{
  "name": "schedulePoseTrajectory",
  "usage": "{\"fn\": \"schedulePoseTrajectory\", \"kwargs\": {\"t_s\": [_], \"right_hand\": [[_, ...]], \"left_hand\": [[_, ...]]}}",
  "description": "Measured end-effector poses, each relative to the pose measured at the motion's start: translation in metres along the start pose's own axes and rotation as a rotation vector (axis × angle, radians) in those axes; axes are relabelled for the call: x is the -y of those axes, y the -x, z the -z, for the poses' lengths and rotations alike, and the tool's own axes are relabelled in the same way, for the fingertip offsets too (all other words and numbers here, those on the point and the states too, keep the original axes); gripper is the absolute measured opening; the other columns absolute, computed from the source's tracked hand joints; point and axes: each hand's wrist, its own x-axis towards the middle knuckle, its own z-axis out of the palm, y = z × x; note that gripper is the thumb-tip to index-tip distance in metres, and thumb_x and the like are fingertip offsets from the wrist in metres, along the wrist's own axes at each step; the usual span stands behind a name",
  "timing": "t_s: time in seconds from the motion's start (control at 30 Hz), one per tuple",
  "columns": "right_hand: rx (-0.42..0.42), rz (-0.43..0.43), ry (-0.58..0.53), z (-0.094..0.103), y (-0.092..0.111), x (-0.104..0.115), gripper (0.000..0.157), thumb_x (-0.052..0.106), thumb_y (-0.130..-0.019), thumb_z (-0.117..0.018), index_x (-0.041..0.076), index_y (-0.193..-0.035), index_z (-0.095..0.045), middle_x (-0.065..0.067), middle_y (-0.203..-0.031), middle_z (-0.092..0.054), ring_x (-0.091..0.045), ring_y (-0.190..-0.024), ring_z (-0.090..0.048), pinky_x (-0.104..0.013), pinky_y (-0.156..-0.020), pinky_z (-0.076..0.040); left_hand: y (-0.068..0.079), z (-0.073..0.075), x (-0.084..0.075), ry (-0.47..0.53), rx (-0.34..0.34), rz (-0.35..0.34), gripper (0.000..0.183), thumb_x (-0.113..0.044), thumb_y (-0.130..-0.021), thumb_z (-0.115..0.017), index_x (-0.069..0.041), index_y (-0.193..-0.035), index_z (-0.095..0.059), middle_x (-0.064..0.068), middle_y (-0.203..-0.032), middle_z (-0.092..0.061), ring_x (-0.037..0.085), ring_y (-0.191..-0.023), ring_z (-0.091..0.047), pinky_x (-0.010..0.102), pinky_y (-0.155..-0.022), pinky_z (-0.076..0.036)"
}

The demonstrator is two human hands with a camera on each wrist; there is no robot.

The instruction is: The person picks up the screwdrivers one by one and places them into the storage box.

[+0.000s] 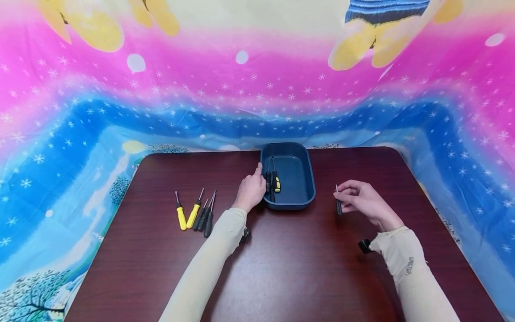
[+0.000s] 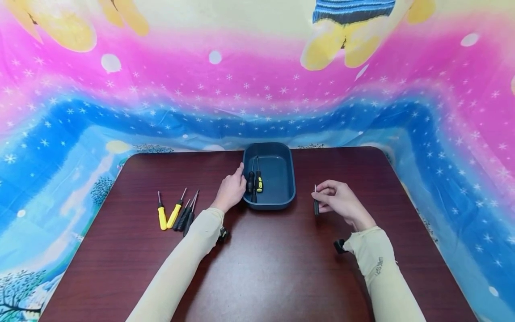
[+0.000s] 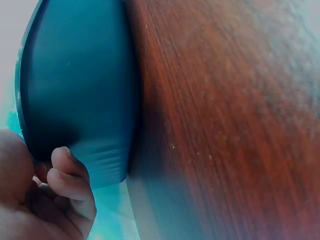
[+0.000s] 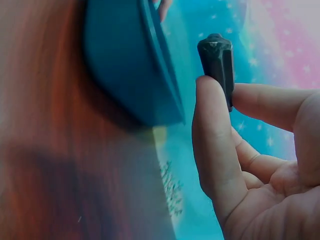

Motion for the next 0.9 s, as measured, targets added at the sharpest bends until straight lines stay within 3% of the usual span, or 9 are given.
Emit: {"fn": "schedulePoseTrajectory", "kwargs": {"t_s": [0.23, 0.53, 0.9], "right_hand": [[0.03, 0.037, -0.052, -0.013, -0.01, 0.022, 0.036, 0.016, -0.099, -0.071, -0.008, -0.121, -0.056, 0.004, -0.089, -0.071, -0.015, -0.073, -0.066, -0.032, -0.071, -0.063], [0.055, 0.053, -0.064, -0.039, -0.029, 0.046, 0.032, 0.01, -0.099, -0.069, -0.009, -0.121, -0.057, -0.005, -0.089, -0.07, -0.016, -0.07, -0.065, -0.034, -0.07, -0.063], [0.08, 0.041, -0.054, -0.062, -0.051, 0.063, 0.032, 0.015, -0.099, -0.07, -0.006, -0.122, -0.059, -0.006, -0.091, -0.068, -0.02, -0.075, -0.066, -0.036, -0.075, -0.064]], "left_hand": [[0.0, 0.001, 0.0, 0.008, 0.008, 0.003, 0.054, -0.017, -0.109, -0.045, -0.004, -0.161, -0.035, 0.004, -0.054, -0.05, 0.021, -0.045, -0.047, 0.033, -0.049, -0.039], [0.001, 0.002, -0.001, 0.013, 0.01, 0.012, 0.055, -0.017, -0.109, -0.045, -0.004, -0.161, -0.034, 0.005, -0.054, -0.051, 0.021, -0.046, -0.048, 0.033, -0.051, -0.039], [0.001, 0.003, -0.002, 0.011, 0.011, 0.011, 0.054, -0.017, -0.109, -0.045, -0.004, -0.161, -0.034, 0.005, -0.055, -0.051, 0.021, -0.045, -0.047, 0.033, -0.05, -0.039]]}}
